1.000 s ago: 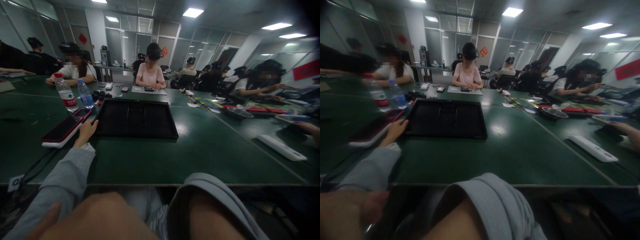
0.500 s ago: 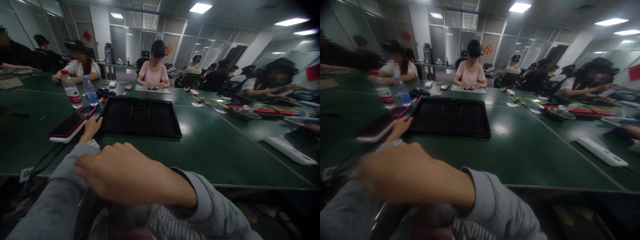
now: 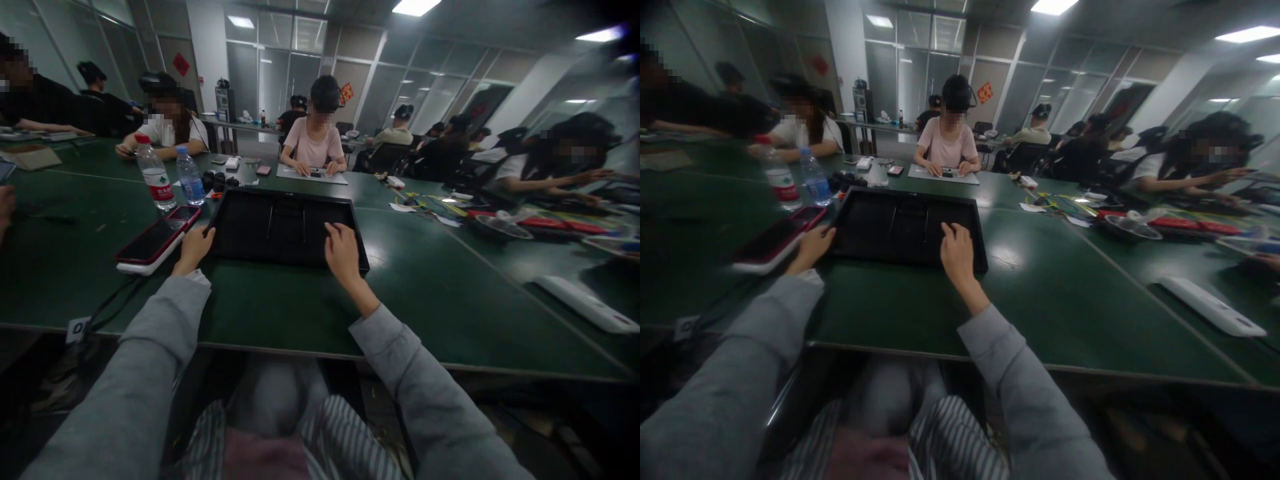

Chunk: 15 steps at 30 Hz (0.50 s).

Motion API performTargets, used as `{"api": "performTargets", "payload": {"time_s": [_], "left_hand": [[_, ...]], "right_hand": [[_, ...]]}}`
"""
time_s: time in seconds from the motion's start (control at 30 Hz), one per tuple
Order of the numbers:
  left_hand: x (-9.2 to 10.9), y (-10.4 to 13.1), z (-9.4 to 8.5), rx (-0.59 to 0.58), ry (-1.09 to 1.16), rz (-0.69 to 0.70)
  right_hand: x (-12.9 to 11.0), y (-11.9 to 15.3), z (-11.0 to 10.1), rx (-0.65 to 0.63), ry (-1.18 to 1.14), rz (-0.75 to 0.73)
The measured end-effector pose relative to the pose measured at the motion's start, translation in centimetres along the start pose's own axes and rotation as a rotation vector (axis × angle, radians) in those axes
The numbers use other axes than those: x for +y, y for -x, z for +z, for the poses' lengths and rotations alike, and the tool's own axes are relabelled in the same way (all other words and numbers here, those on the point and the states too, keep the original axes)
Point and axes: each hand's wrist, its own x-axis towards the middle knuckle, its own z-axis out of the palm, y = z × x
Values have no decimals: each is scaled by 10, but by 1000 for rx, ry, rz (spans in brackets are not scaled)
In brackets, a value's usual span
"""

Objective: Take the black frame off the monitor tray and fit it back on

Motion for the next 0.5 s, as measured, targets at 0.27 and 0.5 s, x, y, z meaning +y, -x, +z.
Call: {"api": "performTargets", "payload": {"time_s": [0.27, 0.5], "left_hand": [[6, 2, -6, -4, 151, -55], [-1, -1, -6, 20, 239, -56]], "right_hand": [[145, -11, 20, 3, -314, 439], [161, -14, 36, -89, -714, 594]]}}
